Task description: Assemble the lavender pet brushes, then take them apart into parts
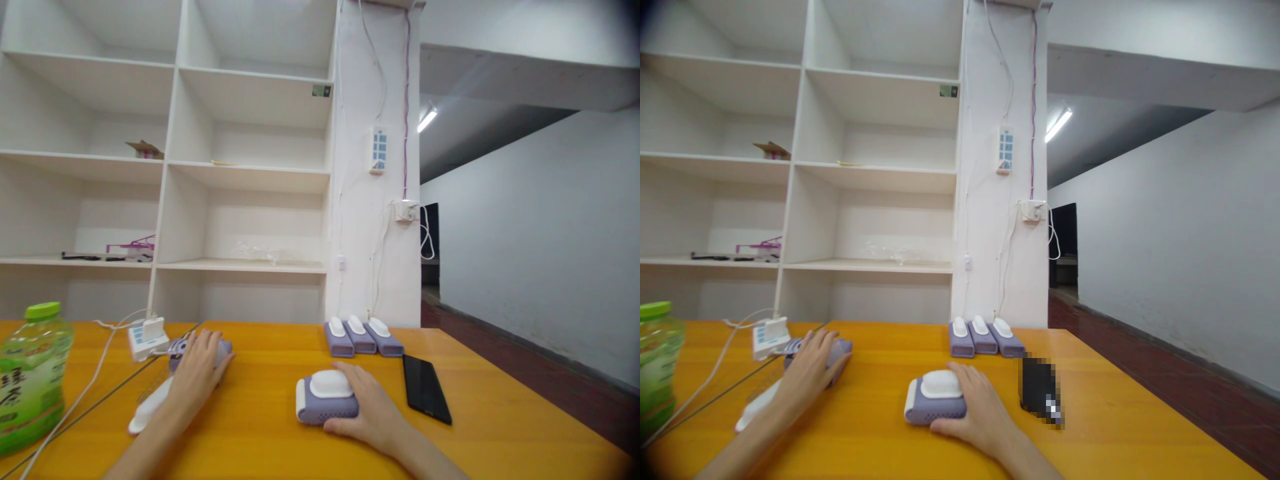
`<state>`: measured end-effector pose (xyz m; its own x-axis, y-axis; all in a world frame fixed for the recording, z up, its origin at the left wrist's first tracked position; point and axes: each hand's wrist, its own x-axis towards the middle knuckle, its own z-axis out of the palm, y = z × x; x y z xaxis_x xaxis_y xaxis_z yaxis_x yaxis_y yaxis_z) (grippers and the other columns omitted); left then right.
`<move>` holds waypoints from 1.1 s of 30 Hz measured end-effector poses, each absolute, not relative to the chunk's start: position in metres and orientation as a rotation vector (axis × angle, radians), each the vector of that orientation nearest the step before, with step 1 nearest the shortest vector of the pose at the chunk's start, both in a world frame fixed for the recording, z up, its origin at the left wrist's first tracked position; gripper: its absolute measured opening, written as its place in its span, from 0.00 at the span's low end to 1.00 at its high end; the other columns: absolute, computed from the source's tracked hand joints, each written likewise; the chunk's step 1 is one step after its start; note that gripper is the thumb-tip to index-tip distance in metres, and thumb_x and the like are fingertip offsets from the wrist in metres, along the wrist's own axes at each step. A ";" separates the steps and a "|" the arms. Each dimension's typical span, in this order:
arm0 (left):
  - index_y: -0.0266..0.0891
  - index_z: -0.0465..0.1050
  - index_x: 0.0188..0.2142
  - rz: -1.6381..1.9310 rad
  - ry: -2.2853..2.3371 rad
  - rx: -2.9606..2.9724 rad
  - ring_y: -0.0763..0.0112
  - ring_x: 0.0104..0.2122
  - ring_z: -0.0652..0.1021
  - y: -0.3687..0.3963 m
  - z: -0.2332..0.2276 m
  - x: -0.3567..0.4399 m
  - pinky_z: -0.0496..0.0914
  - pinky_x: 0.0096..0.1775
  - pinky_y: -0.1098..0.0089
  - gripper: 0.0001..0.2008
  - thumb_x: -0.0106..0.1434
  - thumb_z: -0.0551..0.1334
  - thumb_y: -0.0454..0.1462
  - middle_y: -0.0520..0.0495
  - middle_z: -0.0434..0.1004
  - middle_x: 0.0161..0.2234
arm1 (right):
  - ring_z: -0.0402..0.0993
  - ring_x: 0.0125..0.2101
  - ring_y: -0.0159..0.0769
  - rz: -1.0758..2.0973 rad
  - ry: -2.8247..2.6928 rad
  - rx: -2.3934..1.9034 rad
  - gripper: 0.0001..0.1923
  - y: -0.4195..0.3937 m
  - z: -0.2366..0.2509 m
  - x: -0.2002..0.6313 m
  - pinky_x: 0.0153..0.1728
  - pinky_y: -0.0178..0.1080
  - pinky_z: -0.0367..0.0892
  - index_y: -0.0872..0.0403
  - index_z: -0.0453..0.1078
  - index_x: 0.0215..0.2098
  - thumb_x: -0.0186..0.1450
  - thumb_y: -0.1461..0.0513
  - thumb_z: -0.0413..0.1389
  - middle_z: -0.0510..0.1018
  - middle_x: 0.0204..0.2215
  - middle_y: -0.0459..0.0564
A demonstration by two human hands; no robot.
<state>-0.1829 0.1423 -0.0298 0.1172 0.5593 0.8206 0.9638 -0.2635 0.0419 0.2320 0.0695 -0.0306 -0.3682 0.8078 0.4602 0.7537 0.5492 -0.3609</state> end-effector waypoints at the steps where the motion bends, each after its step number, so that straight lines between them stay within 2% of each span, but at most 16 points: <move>1: 0.36 0.72 0.47 -1.007 -1.472 -1.868 0.41 0.57 0.71 0.142 -0.031 -0.184 0.54 0.64 0.41 0.18 0.65 0.59 0.47 0.34 0.76 0.49 | 0.67 0.59 0.52 0.115 -2.187 -1.249 0.49 0.070 -0.031 0.232 0.62 0.48 0.60 0.51 0.61 0.66 0.52 0.42 0.68 0.71 0.60 0.57; 4: 0.34 0.74 0.42 -0.979 -1.480 -1.812 0.35 0.61 0.67 0.143 -0.032 -0.186 0.50 0.64 0.37 0.17 0.66 0.58 0.46 0.30 0.76 0.49 | 0.67 0.59 0.51 0.110 -2.191 -1.238 0.49 0.071 -0.032 0.232 0.62 0.48 0.60 0.51 0.61 0.66 0.53 0.42 0.68 0.71 0.60 0.57; 7: 0.32 0.73 0.46 -1.001 -1.450 -1.806 0.34 0.65 0.62 0.141 -0.027 -0.179 0.51 0.64 0.37 0.19 0.65 0.58 0.46 0.26 0.71 0.57 | 0.66 0.59 0.51 0.122 -2.192 -1.227 0.50 0.072 -0.033 0.232 0.62 0.47 0.59 0.51 0.61 0.66 0.53 0.41 0.68 0.70 0.61 0.57; 9: 0.34 0.71 0.50 -1.032 -1.398 -1.899 0.38 0.66 0.62 0.133 -0.024 -0.164 0.57 0.64 0.40 0.19 0.67 0.57 0.45 0.28 0.66 0.62 | 0.66 0.59 0.51 0.142 -2.192 -1.216 0.51 0.073 -0.033 0.233 0.62 0.47 0.59 0.51 0.60 0.66 0.52 0.40 0.68 0.70 0.61 0.56; 11: 0.40 0.69 0.55 -1.068 -1.348 -2.139 0.49 0.64 0.67 0.116 -0.022 -0.140 0.64 0.62 0.48 0.18 0.71 0.55 0.46 0.34 0.65 0.64 | 0.67 0.59 0.51 0.171 -2.198 -1.200 0.52 0.073 -0.032 0.234 0.62 0.47 0.60 0.50 0.60 0.66 0.51 0.40 0.69 0.70 0.60 0.57; 12: 0.44 0.68 0.56 -1.093 -1.330 -2.342 0.53 0.63 0.69 0.106 -0.023 -0.125 0.66 0.62 0.51 0.17 0.72 0.54 0.46 0.38 0.65 0.64 | 0.67 0.59 0.51 0.186 -2.201 -1.192 0.52 0.073 -0.032 0.234 0.61 0.47 0.60 0.50 0.60 0.66 0.50 0.39 0.69 0.71 0.60 0.57; 14: 0.49 0.65 0.60 -1.134 -1.311 -2.663 0.57 0.64 0.67 0.082 -0.025 -0.093 0.66 0.62 0.55 0.18 0.73 0.55 0.46 0.43 0.64 0.66 | 0.66 0.59 0.52 0.212 -2.209 -1.175 0.54 0.074 -0.032 0.235 0.61 0.48 0.60 0.49 0.60 0.66 0.49 0.39 0.69 0.70 0.61 0.57; 16: 0.52 0.63 0.61 -1.128 -1.263 -2.909 0.57 0.64 0.67 0.062 -0.028 -0.066 0.66 0.62 0.58 0.24 0.68 0.62 0.47 0.46 0.66 0.65 | 0.66 0.60 0.53 0.231 -2.212 -1.161 0.55 0.074 -0.032 0.235 0.62 0.48 0.60 0.49 0.60 0.67 0.47 0.39 0.70 0.69 0.61 0.57; 19: 0.52 0.63 0.61 -1.166 -1.227 -3.068 0.57 0.59 0.72 0.047 -0.031 -0.045 0.65 0.63 0.59 0.30 0.61 0.69 0.42 0.48 0.71 0.61 | 0.66 0.60 0.53 0.261 -2.208 -1.151 0.56 0.074 -0.032 0.236 0.62 0.49 0.59 0.50 0.60 0.67 0.47 0.39 0.70 0.69 0.61 0.58; 25: 0.53 0.58 0.64 -1.087 -1.201 -3.124 0.56 0.63 0.67 0.049 -0.031 -0.052 0.59 0.66 0.58 0.33 0.62 0.63 0.32 0.49 0.66 0.65 | 0.66 0.60 0.54 0.303 -2.200 -1.152 0.58 0.073 -0.032 0.237 0.62 0.49 0.60 0.50 0.60 0.67 0.45 0.39 0.71 0.69 0.61 0.58; 29: 0.53 0.60 0.61 -1.085 -1.148 -3.123 0.57 0.59 0.71 0.047 -0.028 -0.053 0.63 0.63 0.60 0.28 0.63 0.61 0.34 0.48 0.69 0.61 | 0.65 0.61 0.55 0.311 -2.214 -1.167 0.59 0.071 -0.030 0.239 0.62 0.50 0.60 0.50 0.59 0.68 0.45 0.38 0.70 0.68 0.63 0.58; 31: 0.51 0.61 0.58 -1.091 -1.116 -3.105 0.58 0.56 0.73 0.045 -0.026 -0.049 0.66 0.60 0.62 0.26 0.62 0.62 0.34 0.47 0.72 0.57 | 0.62 0.63 0.57 0.273 -2.252 -1.177 0.59 0.068 -0.026 0.239 0.64 0.53 0.55 0.52 0.59 0.68 0.46 0.37 0.69 0.67 0.64 0.59; 33: 0.51 0.62 0.56 -1.106 -1.118 -3.075 0.59 0.53 0.74 0.042 -0.026 -0.044 0.68 0.58 0.64 0.26 0.60 0.62 0.32 0.47 0.73 0.54 | 0.59 0.65 0.57 0.166 -2.308 -1.148 0.56 0.062 -0.022 0.237 0.68 0.56 0.47 0.53 0.59 0.68 0.49 0.38 0.67 0.67 0.64 0.60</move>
<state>-0.0435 0.0422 -0.0262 0.5954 0.6607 0.4571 0.4639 -0.7473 0.4758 0.2366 0.0621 -0.0223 -0.4829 0.7680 0.4206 0.7001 0.6272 -0.3413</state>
